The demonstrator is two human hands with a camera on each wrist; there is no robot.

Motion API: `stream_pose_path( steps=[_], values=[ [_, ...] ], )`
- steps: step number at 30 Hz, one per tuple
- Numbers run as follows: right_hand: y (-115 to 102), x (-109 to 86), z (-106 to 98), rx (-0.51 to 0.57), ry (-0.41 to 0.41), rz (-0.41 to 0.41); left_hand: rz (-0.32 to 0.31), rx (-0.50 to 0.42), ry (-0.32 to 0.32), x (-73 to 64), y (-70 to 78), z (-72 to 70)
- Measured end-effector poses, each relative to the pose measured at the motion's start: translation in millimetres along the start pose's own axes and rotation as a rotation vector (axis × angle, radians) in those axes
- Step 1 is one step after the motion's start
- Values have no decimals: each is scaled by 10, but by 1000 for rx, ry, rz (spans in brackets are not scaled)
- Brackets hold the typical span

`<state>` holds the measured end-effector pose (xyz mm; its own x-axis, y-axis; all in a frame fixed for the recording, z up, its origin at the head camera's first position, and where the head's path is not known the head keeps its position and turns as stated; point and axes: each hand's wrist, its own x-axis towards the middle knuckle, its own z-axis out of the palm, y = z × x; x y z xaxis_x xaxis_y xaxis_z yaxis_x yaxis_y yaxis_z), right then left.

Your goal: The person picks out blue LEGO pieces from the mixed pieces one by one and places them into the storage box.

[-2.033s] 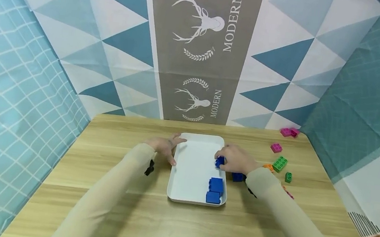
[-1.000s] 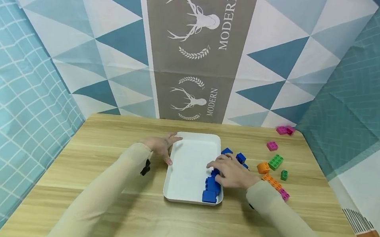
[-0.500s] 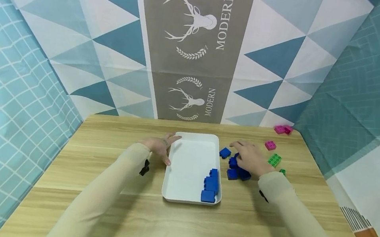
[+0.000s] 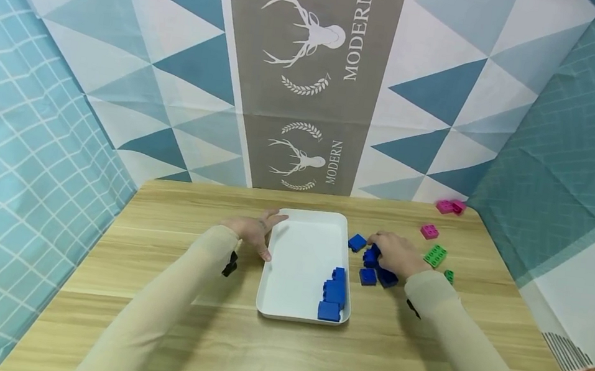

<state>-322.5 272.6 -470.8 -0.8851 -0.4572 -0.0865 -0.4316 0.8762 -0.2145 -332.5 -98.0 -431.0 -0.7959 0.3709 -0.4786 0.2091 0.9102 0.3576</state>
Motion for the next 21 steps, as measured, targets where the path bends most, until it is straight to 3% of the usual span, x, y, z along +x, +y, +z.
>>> stream_pose_path(
  steps=[8, 11, 15, 18, 21],
  values=[
    [-93, 75, -145, 133, 87, 51, 18, -8, 10, -40, 11, 18],
    [-187, 84, -211, 154, 133, 12, 27, 5, 15, -48, 14, 25],
    [-339, 99, -254, 126, 185, -99, 21, 2, 25, -37, 10, 22],
    [-454, 106, -248, 131, 181, -160, 12, -13, 20, -37, 10, 13],
    [-546, 122, -208, 178, 144, -167, 11, -26, 12, -43, 12, 6]
  ],
)
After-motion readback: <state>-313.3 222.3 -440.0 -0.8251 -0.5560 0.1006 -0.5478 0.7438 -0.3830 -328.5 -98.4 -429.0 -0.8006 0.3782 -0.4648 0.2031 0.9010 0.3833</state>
